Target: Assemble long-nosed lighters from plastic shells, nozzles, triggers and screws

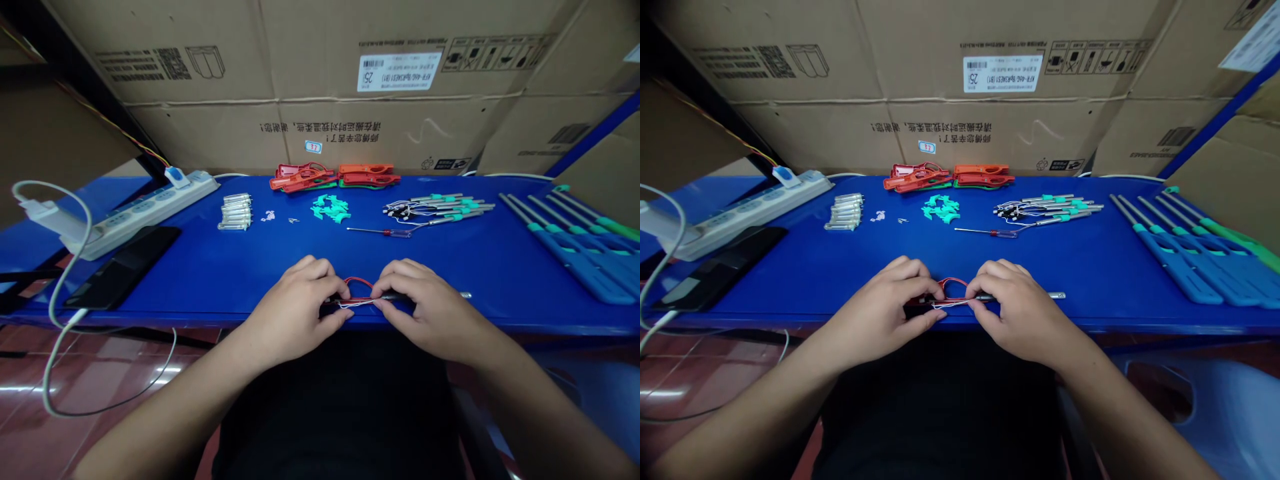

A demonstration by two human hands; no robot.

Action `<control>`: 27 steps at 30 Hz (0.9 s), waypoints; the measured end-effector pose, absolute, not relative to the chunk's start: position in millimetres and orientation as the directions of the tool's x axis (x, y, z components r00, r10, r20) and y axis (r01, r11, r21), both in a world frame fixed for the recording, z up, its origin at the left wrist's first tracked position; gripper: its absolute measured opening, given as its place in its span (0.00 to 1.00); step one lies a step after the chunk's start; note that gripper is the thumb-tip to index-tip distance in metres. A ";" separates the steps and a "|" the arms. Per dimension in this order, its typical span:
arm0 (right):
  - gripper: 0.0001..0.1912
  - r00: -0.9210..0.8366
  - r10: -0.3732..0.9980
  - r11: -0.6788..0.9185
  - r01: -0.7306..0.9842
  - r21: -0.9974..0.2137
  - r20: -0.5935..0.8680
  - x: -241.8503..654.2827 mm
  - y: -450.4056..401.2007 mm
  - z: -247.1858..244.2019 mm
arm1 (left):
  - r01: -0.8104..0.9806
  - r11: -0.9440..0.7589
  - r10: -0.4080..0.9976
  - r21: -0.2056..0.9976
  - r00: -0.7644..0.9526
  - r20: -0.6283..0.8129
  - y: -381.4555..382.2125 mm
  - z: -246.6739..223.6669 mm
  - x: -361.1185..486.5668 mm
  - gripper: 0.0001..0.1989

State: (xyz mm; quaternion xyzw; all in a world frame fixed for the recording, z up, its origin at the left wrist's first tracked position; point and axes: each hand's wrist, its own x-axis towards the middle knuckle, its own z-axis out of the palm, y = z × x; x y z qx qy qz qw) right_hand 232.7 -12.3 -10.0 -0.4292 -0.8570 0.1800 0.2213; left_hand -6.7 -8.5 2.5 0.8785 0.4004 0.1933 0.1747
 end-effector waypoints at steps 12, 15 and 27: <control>0.05 -0.552 0.778 0.626 0.638 -0.448 0.301 232.4 -14.2 -14.5 | 0.615 -0.699 0.713 0.364 0.634 0.300 -12.4 -3.5 -9.0 0.07; 0.04 -0.550 0.780 0.623 0.645 -0.442 0.298 231.9 -13.9 -14.3 | 0.606 -0.725 0.689 0.328 0.640 0.339 -11.5 -6.7 -10.4 0.09; 0.05 -0.578 0.771 0.633 0.655 -0.413 0.266 228.6 -10.0 -4.8 | 0.541 -0.757 0.650 0.366 0.684 0.332 -6.2 -2.9 -17.0 0.10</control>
